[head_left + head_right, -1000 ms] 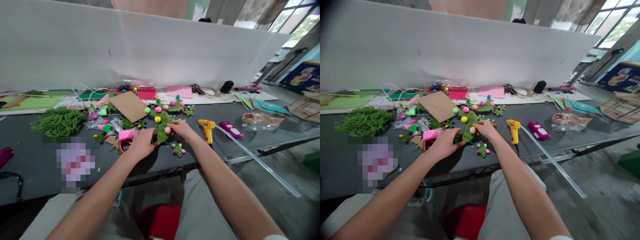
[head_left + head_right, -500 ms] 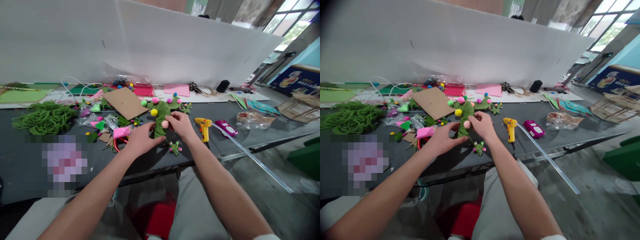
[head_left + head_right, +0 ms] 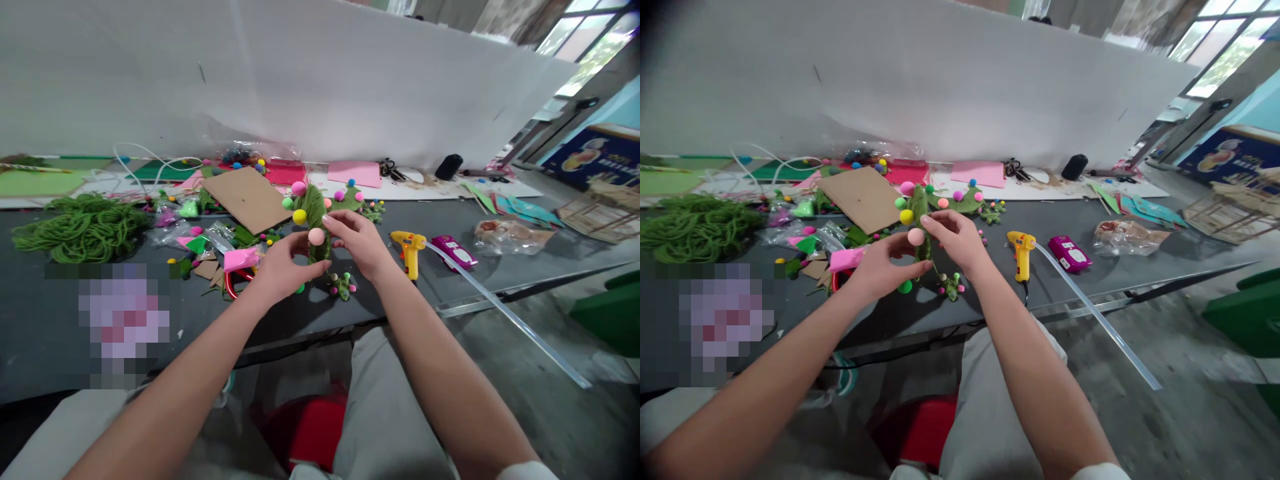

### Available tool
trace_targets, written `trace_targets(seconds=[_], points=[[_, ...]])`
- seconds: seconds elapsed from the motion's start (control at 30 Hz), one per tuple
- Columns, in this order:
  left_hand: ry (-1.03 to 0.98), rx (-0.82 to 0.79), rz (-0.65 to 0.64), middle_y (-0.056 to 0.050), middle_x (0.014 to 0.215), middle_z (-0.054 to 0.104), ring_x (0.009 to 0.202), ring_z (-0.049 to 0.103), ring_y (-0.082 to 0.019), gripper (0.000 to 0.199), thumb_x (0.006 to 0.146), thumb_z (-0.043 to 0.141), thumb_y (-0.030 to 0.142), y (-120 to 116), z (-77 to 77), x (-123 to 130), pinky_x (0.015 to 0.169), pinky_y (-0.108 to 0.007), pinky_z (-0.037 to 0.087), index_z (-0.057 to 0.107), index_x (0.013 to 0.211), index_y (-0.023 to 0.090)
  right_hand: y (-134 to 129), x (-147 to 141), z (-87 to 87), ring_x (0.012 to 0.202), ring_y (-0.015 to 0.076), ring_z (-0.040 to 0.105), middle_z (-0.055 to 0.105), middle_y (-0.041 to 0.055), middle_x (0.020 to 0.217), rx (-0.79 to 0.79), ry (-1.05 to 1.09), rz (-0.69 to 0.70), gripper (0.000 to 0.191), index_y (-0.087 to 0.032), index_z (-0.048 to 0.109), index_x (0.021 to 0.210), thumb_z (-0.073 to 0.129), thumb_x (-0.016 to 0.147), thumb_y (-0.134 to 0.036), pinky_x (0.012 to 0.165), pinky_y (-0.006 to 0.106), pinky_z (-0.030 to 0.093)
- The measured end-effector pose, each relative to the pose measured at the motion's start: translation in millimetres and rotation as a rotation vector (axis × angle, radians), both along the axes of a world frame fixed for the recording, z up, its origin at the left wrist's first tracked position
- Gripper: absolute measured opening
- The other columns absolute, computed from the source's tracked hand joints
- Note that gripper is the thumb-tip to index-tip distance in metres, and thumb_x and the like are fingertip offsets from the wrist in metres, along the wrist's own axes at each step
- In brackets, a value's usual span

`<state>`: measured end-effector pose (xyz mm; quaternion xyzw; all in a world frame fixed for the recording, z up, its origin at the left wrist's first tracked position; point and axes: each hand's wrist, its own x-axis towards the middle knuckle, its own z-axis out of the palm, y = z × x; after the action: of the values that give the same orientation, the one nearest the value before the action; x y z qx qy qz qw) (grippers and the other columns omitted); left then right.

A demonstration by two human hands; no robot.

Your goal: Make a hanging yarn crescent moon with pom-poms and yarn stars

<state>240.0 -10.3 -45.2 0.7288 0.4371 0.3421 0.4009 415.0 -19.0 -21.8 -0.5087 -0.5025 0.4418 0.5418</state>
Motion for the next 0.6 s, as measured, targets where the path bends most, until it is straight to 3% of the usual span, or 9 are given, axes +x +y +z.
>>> trace_targets(seconds=[0.2, 0.4, 0.5, 0.6], points=[[-0.017, 0.037, -0.039, -0.008, 0.115, 0.073, 0.101, 0.069, -0.024, 0.058, 0.073, 0.079, 0.044, 1.8, -4.8, -0.4, 0.094, -0.042, 0.054, 0.066, 0.124, 0.019, 9.5, 1.0, -3.4, 0.071, 0.012, 0.059, 0.062, -0.0022, 0.075, -0.139, 0.209, 0.062, 0.043, -0.02, 0.059, 0.082, 0.079, 0.07, -0.056, 0.065, 0.024, 0.048], [-0.04, 0.047, -0.087, -0.007, 0.122, 0.071, 0.103, 0.068, -0.022, 0.061, 0.076, 0.077, 0.042, 1.5, 3.6, -4.5, 0.096, -0.038, 0.053, 0.062, 0.13, 0.019, 15.7, 6.5, -6.3, 0.088, 0.0224, 0.068, 0.072, 0.0049, 0.087, -0.215, 0.191, 0.278, 0.047, -0.022, 0.068, 0.099, 0.057, 0.084, -0.065, 0.078, 0.034, 0.055], [0.1, 0.083, -0.043, -0.009, 0.124, 0.07, 0.108, 0.067, -0.025, 0.063, 0.077, 0.074, 0.046, -2.9, 9.4, -18.1, 0.094, -0.039, 0.054, 0.059, 0.132, 0.019, 15.9, 12.3, -7.6, 0.089, 0.0248, 0.07, 0.073, 0.0058, 0.089, -0.21, 0.155, 0.257, 0.055, -0.024, 0.069, 0.109, 0.051, 0.085, -0.07, 0.076, 0.038, 0.056], [0.394, 0.221, -0.035, -0.011, 0.126, 0.068, 0.117, 0.062, -0.033, 0.054, 0.079, 0.07, 0.046, -13.5, 5.3, -35.6, 0.101, -0.049, 0.049, 0.064, 0.125, 0.019, 14.9, 20.3, -9.3, 0.091, 0.0263, 0.07, 0.074, 0.0066, 0.092, -0.193, 0.121, 0.219, 0.061, -0.025, 0.068, 0.115, 0.047, 0.084, -0.073, 0.076, 0.04, 0.056]])
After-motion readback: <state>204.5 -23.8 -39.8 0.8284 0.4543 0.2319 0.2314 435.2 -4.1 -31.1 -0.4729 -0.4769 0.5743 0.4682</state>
